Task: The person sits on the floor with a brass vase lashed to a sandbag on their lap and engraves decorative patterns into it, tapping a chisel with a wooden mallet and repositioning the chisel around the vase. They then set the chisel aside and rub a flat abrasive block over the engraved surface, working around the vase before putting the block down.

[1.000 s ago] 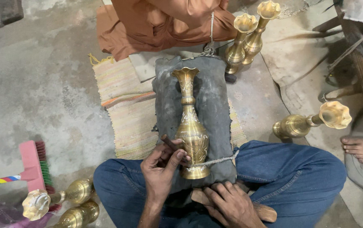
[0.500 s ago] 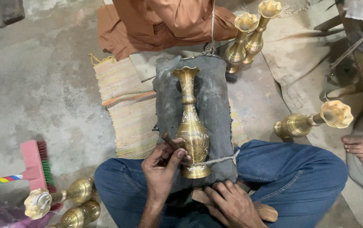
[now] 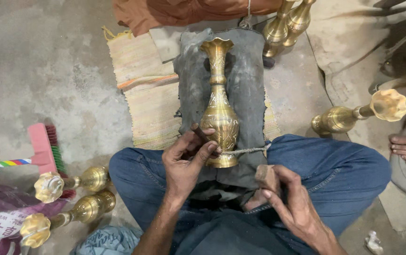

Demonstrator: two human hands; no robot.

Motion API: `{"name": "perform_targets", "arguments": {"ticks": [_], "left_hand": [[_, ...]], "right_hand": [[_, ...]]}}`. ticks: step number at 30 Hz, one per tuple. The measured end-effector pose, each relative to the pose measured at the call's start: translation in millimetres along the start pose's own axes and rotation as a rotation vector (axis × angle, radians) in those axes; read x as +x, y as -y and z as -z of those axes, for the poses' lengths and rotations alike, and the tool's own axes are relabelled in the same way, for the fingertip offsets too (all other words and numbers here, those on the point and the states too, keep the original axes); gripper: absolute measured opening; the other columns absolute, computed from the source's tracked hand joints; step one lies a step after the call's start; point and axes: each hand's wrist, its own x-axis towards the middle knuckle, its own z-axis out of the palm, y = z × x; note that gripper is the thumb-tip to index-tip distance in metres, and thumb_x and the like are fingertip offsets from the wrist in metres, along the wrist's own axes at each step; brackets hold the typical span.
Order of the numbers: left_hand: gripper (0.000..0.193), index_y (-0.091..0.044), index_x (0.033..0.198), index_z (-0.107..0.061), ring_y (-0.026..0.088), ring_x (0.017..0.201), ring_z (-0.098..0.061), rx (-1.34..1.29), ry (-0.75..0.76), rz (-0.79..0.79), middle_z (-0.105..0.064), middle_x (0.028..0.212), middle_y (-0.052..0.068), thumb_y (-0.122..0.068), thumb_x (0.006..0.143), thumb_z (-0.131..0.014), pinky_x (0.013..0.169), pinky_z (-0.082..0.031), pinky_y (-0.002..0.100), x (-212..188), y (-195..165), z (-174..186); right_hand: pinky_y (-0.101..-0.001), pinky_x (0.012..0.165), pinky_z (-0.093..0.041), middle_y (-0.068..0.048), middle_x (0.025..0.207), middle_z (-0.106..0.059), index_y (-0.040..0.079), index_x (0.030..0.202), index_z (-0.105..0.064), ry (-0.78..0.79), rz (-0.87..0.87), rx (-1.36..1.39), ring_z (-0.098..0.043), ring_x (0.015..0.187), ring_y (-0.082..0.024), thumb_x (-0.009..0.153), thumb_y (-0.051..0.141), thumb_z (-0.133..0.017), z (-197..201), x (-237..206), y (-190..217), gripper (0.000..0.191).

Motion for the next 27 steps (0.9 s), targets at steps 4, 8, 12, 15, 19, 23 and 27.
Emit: {"name": "perform_targets", "arguments": {"ticks": [4, 8, 12, 15, 19, 23, 27], "left_hand": [[0.027, 0.005, 0.123, -0.069, 0.014, 0.088, -0.076, 0.007, 0.021, -0.054, -0.078, 0.096, 0.009, -0.002, 0.097, -0.073, 0.081, -0.063, 0.028, -9.6, -14.8, -5.9], [0.029, 0.005, 0.123, -0.069, 0.015, 0.087, -0.077, -0.026, 0.024, -0.014, -0.078, 0.094, 0.010, -0.003, 0.096, -0.073, 0.078, -0.066, 0.030, -8.0, -22.4, -10.7], [0.028, 0.005, 0.122, -0.069, 0.016, 0.088, -0.077, -0.026, 0.005, -0.027, -0.078, 0.102, 0.010, -0.003, 0.095, -0.073, 0.079, -0.067, 0.032, -3.6, -19.8, -11.2], [0.028, 0.005, 0.122, -0.069, 0.016, 0.088, -0.077, -0.022, 0.000, -0.019, -0.078, 0.100, 0.011, -0.002, 0.095, -0.073, 0.078, -0.067, 0.032, -2.3, -16.9, -9.5], [0.027, 0.005, 0.123, -0.070, 0.016, 0.089, -0.077, -0.041, 0.008, -0.020, -0.078, 0.100, 0.012, -0.001, 0.096, -0.073, 0.078, -0.068, 0.032, -1.0, -15.3, -6.8], [0.027, 0.005, 0.121, -0.069, 0.016, 0.088, -0.077, -0.057, -0.010, -0.011, -0.078, 0.106, 0.011, -0.001, 0.094, -0.072, 0.078, -0.068, 0.032, 0.6, -13.8, -4.2], [0.027, 0.006, 0.121, -0.070, 0.016, 0.088, -0.076, -0.059, -0.011, 0.006, -0.078, 0.101, 0.011, -0.001, 0.095, -0.072, 0.078, -0.067, 0.032, 1.4, -10.5, -1.9]], "right_hand": [[-0.0420, 0.086, -0.056, -0.021, 0.112, -0.069, -0.001, 0.139, -0.040, -0.061, -0.143, 0.074, -0.073, 0.099, -0.032, 0.091, 0.015, -0.068, -5.1, -2.4, 8.8, 0.059], [-0.0381, 0.070, -0.065, -0.015, 0.095, -0.076, 0.011, 0.137, -0.049, -0.010, -0.404, 0.155, -0.080, 0.080, -0.029, 0.077, 0.019, -0.081, -11.3, 7.9, 16.2, 0.069], [-0.0403, 0.071, -0.060, -0.017, 0.101, -0.074, 0.009, 0.132, -0.053, 0.067, -0.135, 0.001, -0.076, 0.088, -0.035, 0.072, 0.009, -0.079, -13.2, 21.8, 11.3, 0.065], [-0.0429, 0.072, -0.058, -0.018, 0.097, -0.073, 0.010, 0.133, -0.053, 0.087, -0.215, -0.066, -0.074, 0.090, -0.039, 0.072, 0.010, -0.082, -20.3, 29.2, 6.3, 0.067], [-0.0442, 0.072, -0.059, -0.020, 0.100, -0.073, 0.010, 0.132, -0.054, 0.065, -0.178, -0.079, -0.073, 0.093, -0.040, 0.072, 0.010, -0.081, -27.7, 31.8, 5.4, 0.066], [-0.0455, 0.072, -0.058, -0.022, 0.104, -0.072, 0.008, 0.132, -0.053, 0.032, -0.095, -0.070, -0.070, 0.097, -0.044, 0.071, 0.008, -0.080, -28.7, 32.2, 7.4, 0.067], [-0.0454, 0.073, -0.058, -0.020, 0.102, -0.073, 0.009, 0.131, -0.054, 0.056, -0.158, -0.107, -0.071, 0.095, -0.043, 0.072, 0.009, -0.081, -30.6, 33.7, 7.6, 0.066]]}}
